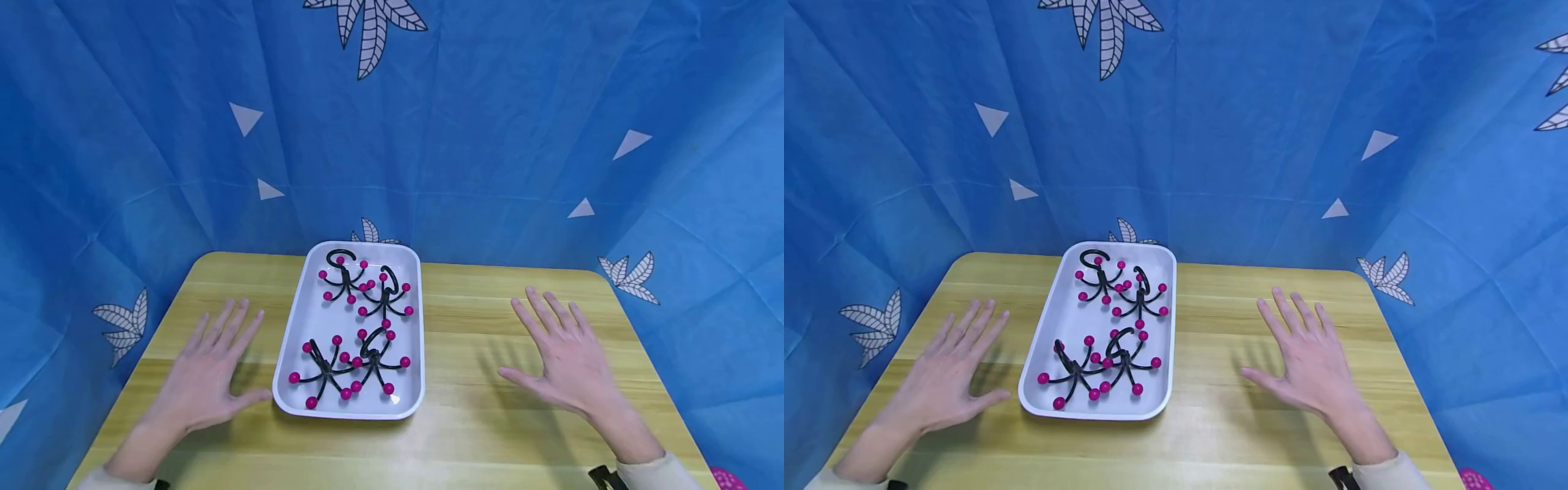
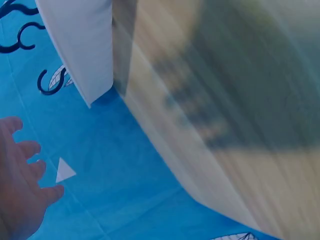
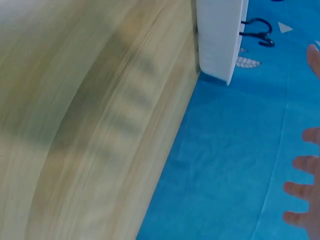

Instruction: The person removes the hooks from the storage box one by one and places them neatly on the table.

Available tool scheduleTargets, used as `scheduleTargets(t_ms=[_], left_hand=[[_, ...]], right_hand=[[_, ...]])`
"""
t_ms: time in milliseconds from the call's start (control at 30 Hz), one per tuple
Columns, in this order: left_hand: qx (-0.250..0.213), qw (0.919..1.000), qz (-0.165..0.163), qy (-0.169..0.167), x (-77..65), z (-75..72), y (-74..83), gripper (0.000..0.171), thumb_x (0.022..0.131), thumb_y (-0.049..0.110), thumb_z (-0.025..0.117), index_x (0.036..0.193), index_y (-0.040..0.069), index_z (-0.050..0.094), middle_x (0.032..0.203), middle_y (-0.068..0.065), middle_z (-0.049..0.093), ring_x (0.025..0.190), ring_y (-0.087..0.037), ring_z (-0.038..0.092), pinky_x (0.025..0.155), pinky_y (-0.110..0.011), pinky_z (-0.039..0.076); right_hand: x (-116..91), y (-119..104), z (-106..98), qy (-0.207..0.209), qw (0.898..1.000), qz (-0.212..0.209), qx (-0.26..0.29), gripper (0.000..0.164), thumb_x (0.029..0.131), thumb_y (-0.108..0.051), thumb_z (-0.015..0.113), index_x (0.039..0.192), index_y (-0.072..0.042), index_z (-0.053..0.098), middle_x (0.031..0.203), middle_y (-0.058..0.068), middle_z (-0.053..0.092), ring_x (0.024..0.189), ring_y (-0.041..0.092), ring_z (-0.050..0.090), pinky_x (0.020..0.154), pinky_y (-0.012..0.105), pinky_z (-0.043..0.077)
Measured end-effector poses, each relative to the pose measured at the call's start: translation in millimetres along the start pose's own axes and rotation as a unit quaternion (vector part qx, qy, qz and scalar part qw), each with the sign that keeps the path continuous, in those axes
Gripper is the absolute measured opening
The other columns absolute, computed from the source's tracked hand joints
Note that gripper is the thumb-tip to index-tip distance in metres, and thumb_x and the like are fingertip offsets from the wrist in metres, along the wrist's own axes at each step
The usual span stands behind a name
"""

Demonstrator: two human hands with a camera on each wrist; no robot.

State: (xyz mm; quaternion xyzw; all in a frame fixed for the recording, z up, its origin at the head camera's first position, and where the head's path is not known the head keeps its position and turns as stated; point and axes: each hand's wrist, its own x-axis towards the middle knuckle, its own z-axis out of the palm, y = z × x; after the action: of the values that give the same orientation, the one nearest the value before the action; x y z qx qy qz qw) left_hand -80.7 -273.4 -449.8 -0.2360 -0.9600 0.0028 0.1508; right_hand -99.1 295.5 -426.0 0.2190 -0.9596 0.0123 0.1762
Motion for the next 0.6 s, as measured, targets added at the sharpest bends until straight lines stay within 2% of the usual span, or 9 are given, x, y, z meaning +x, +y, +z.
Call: scheduleTargets(t_ms=[133,233,400,600], left_hand=[[-0.007,1.0,0.003,0.003,-1.8,7.9,5.2,0.12,0.083,0.087,0.057,0.171,0.017,0.015,0.179,-0.014,0.01,0.168,-0.034,0.007,0.136,-0.037,-0.017],[-0.012,0.9999,0.008,0.008,-2.9,13.7,8.4,0.12,0.081,0.084,0.061,0.17,0.016,0.019,0.179,-0.015,0.015,0.166,-0.037,0.018,0.136,-0.036,-0.017],[-0.014,0.9998,0.012,0.003,-5.3,23.8,14.5,0.121,0.079,0.082,0.065,0.17,0.015,0.022,0.178,-0.015,0.016,0.165,-0.037,0.02,0.136,-0.036,-0.017],[-0.019,0.9998,0.007,-0.006,-7.9,33.0,21.5,0.118,0.079,0.083,0.065,0.168,0.014,0.029,0.176,-0.016,0.023,0.163,-0.039,0.026,0.136,-0.035,-0.014]], right_hand=[[11,-7,5,0.004,1.0,-0.018,0.009,0.11,0.082,-0.089,0.056,0.166,-0.02,0.035,0.171,0.015,0.038,0.151,0.046,0.041,0.122,0.068,0.035],[20,-13,9,0.011,0.999,-0.038,0.013,0.109,0.085,-0.092,0.047,0.165,-0.019,0.036,0.171,0.014,0.037,0.152,0.045,0.041,0.122,0.068,0.035],[35,-25,14,0.026,0.997,-0.071,0.018,0.108,0.088,-0.095,0.031,0.163,-0.017,0.04,0.171,0.013,0.039,0.151,0.044,0.044,0.122,0.067,0.037],[54,-39,19,0.023,0.994,-0.102,0.026,0.104,0.09,-0.092,0.033,0.162,-0.018,0.042,0.168,0.013,0.043,0.15,0.042,0.047,0.124,0.064,0.037]])
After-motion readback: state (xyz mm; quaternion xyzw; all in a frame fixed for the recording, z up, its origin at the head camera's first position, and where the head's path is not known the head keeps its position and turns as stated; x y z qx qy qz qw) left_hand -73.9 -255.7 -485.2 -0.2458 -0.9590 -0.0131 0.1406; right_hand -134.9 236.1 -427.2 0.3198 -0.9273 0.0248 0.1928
